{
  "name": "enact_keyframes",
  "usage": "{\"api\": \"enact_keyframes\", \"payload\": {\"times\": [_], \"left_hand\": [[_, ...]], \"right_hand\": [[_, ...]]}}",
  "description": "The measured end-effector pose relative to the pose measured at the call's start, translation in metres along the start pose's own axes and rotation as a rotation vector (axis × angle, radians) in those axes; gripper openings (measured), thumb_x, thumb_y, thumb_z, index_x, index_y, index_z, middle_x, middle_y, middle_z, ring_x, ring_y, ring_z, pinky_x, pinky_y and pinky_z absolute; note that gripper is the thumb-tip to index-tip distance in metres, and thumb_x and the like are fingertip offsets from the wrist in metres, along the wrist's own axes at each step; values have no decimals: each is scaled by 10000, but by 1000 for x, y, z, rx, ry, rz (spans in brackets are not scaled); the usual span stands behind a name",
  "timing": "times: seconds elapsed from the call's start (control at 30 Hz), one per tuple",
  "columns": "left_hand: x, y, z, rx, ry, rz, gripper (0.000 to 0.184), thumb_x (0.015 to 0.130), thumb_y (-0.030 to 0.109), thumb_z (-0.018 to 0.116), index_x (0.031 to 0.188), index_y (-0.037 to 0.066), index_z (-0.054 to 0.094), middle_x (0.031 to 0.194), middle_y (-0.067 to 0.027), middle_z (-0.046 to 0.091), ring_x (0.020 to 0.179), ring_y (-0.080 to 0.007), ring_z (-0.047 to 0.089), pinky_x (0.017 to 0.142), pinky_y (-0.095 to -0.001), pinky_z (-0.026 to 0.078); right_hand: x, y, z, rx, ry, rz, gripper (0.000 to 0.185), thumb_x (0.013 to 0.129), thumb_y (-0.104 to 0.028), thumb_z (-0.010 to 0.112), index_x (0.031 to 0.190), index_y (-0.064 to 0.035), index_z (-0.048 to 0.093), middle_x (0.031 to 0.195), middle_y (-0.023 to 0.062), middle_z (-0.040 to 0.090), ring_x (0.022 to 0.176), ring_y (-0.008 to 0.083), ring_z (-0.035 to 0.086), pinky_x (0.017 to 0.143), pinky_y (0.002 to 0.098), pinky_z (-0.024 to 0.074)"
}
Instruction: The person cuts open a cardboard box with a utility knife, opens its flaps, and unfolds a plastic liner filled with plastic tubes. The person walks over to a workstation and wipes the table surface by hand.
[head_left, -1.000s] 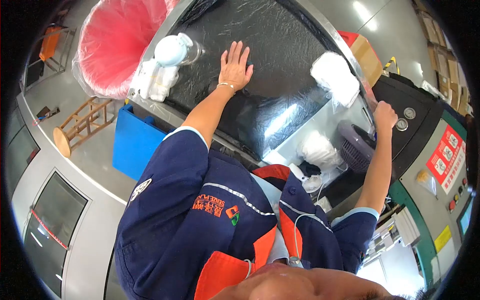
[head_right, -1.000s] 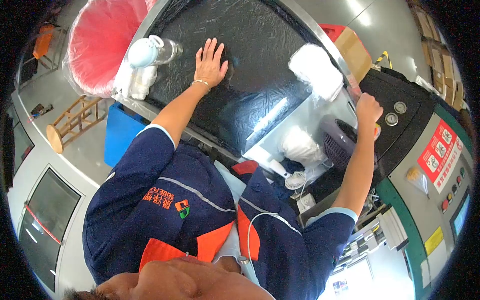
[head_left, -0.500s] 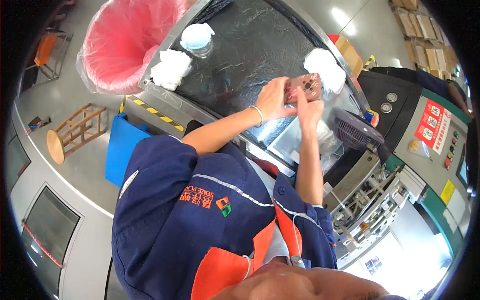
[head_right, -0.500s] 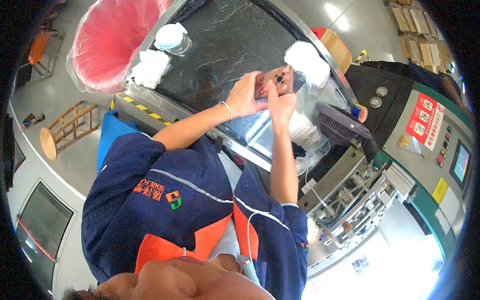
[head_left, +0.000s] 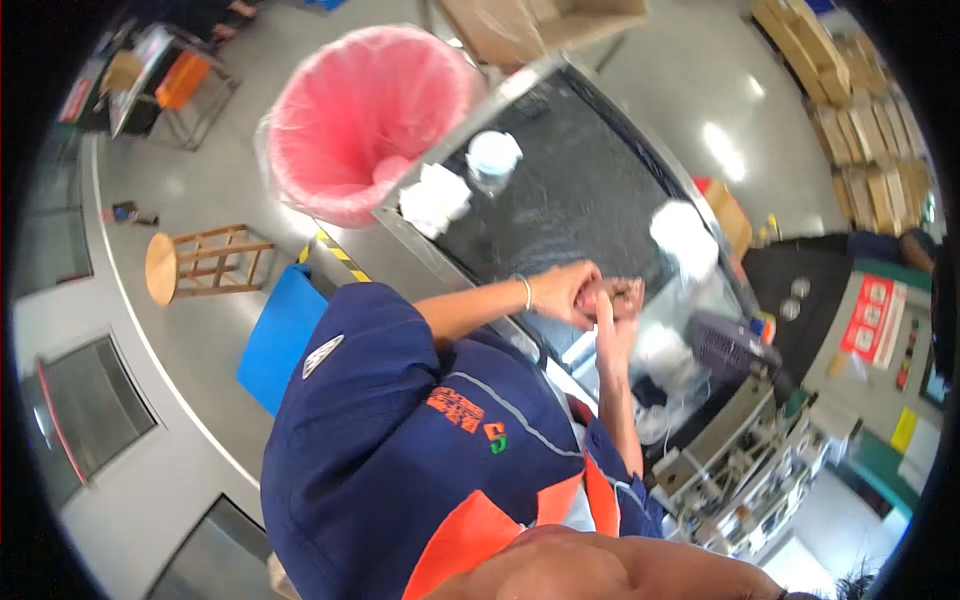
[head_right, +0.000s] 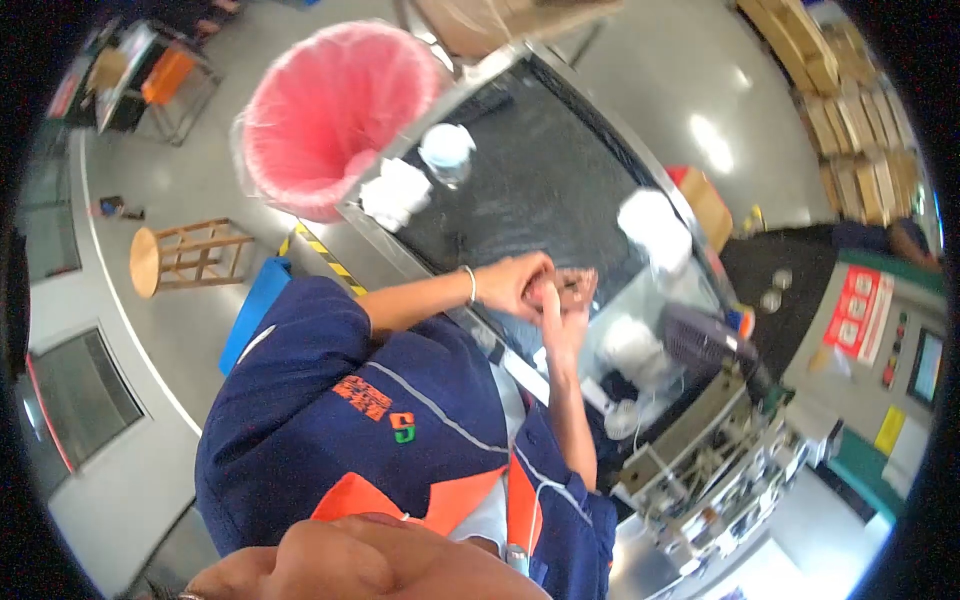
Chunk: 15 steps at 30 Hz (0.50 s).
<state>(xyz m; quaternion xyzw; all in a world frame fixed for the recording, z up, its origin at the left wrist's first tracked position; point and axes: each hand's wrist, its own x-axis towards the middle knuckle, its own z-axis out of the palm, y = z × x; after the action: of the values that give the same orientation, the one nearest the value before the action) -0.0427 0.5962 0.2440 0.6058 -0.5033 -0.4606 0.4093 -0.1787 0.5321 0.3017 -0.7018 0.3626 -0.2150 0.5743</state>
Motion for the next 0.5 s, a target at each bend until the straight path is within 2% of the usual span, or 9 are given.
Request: {"api": "enact_keyframes", "payload": {"times": [0.03, 0.07, 0.13, 0.17, 0.2, 0.33, 0.37, 0.47, 0.5], "left_hand": [[-7, -5, 2, -97, -43, -10, 796, 553, 379, 831, 1134, 39, 406, 970, -124, 558, 897, -234, 578, 780, -339, 464], [-11, -11, 4, -168, -86, 6, 774, 605, 370, 808, 1159, 45, 376, 963, -99, 547, 890, -185, 549, 783, -315, 448], [-24, -8, 1, -296, -101, 3, 720, 654, 336, 783, 1167, 51, 366, 968, -78, 532, 891, -163, 519, 786, -299, 429], [-27, -14, 2, -346, -122, -28, 706, 670, 336, 771, 1172, 53, 362, 969, -69, 522, 891, -159, 507, 787, -299, 421], [-30, -19, 1, -400, -143, -62, 692, 686, 335, 758, 1176, 54, 358, 970, -60, 512, 890, -155, 495, 789, -299, 413], [-47, -11, -10, -539, -146, -127, 589, 773, 376, 663, 1184, 70, 371, 961, -33, 489, 895, -130, 454, 815, -293, 375], [-48, -13, -11, -557, -129, -106, 537, 803, 379, 629, 1170, 72, 387, 958, -27, 489, 886, -112, 454, 801, -267, 373], [-52, -6, -20, -804, -168, -82, 535, 809, 401, 619, 1162, 68, 395, 951, -19, 487, 871, -93, 453, 773, -245, 378], [-50, -13, -19, -863, -191, -46, 563, 813, 440, 615, 1164, 60, 392, 949, -11, 487, 859, -75, 450, 751, -228, 379]], "right_hand": [[-6, 15, -3, 29, -15, 163, 245, 865, -117, 534, 1076, 7, 537, 1010, 93, 568, 909, 170, 543, 783, 293, 440], [-12, -1, -2, 15, -60, 128, 275, 878, -189, 531, 1059, 17, 554, 916, 86, 612, 839, 156, 557, 751, 295, 451], [-20, -20, -11, -203, -177, 58, 285, 904, -190, 483, 1054, 38, 563, 868, 125, 630, 776, 162, 584, 689, 306, 460], [-27, -17, -10, -120, -155, 30, 268, 907, -187, 477, 1019, 40, 565, 844, 139, 627, 730, 160, 582, 652, 305, 459], [-32, 1, -19, -127, -211, 81, 252, 916, -193, 472, 974, 36, 560, 831, 119, 627, 711, 162, 577, 645, 301, 458], [-53, 3, -26, -113, -182, 87, 237, 936, -196, 464, 917, 19, 564, 818, 94, 625, 704, 148, 578, 647, 286, 457], [-57, 9, -29, -118, -180, 81, 236, 939, -196, 465, 916, 16, 565, 818, 92, 625, 702, 146, 578, 646, 282, 456], [-70, 30, -32, -85, -155, 129, 224, 937, -191, 477, 909, 13, 565, 820, 93, 625, 693, 138, 576, 640, 270, 454], [-74, 36, -33, -83, -161, 148, 237, 945, -220, 461, 918, -13, 574, 823, 60, 612, 705, 124, 572, 626, 254, 453]]}}
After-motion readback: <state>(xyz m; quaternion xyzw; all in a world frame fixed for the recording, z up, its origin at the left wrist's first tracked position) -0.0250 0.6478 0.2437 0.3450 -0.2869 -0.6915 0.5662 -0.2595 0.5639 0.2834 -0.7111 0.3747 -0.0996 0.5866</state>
